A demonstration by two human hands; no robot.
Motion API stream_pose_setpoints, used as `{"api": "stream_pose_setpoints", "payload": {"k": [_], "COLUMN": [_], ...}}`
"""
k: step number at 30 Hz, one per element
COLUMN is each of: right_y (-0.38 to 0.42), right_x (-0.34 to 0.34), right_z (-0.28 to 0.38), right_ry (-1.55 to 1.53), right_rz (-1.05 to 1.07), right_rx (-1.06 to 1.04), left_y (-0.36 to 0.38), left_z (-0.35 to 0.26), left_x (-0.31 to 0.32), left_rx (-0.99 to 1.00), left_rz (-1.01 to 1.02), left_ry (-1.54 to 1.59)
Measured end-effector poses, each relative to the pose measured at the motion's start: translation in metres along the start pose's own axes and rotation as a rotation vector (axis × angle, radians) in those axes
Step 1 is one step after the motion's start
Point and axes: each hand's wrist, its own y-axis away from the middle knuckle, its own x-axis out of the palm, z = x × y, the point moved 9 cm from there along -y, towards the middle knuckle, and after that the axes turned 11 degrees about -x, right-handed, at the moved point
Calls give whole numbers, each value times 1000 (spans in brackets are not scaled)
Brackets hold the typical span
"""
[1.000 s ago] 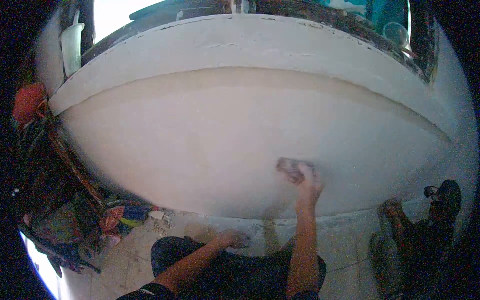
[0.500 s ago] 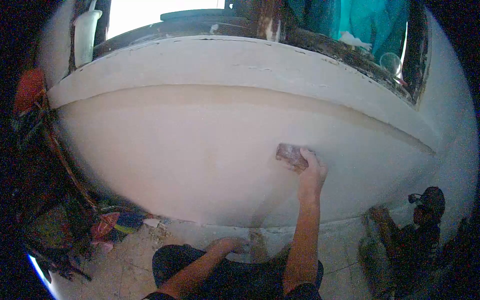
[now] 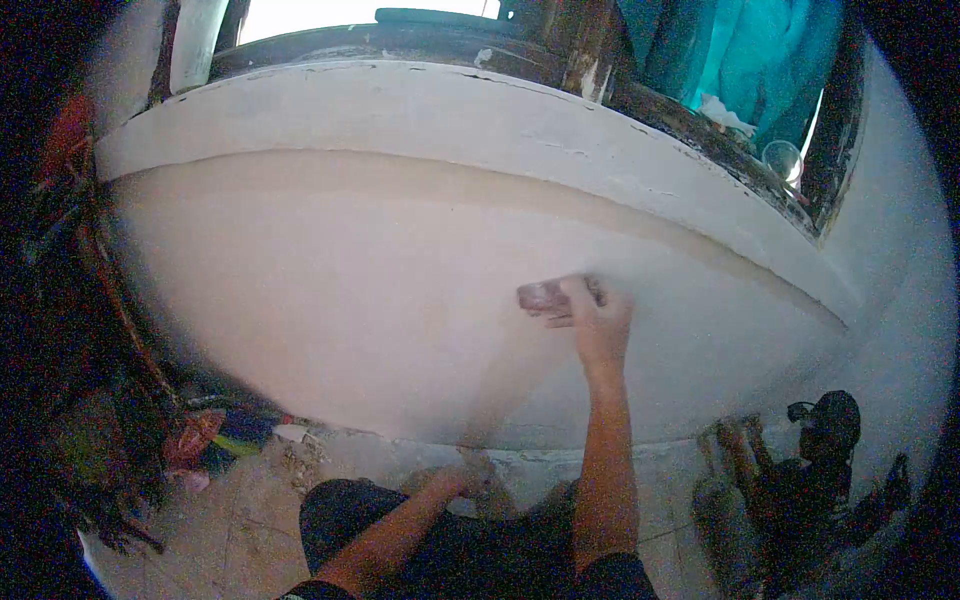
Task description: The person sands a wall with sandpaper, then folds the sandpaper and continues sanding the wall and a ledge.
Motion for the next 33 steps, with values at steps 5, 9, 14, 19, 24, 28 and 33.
{"api": "stream_pose_setpoints", "payload": {"k": [5, 9, 14, 19, 24, 28, 33], "right_y": [39, 18, 25, 45, 16, 47, 25], "right_x": [56, 42, 41, 45, 10, 31, 2], "right_z": [-54, -3, -25, -31, -2, -28, -36], "right_ry": [545, 458, 571, 730, 466, 689, 390], "right_rz": [556, 385, 334, 442, 173, 420, 267], "right_rx": [-13, -136, -199, -176, -97, -205, -101], "left_y": [-71, -6, -35, -28, -38, 16, 121], "left_z": [22, 1, 2, -13, 3, -15, -35], "left_x": [51, -3, 22, 12, 17, -19, -102], "left_rx": [52, 50, 116, 167, 87, 85, -32], "left_rz": [75, -56, 23, -180, -279, -17, 112], "left_ry": [23, 0, -5, -208, -92, -198, -143]}}
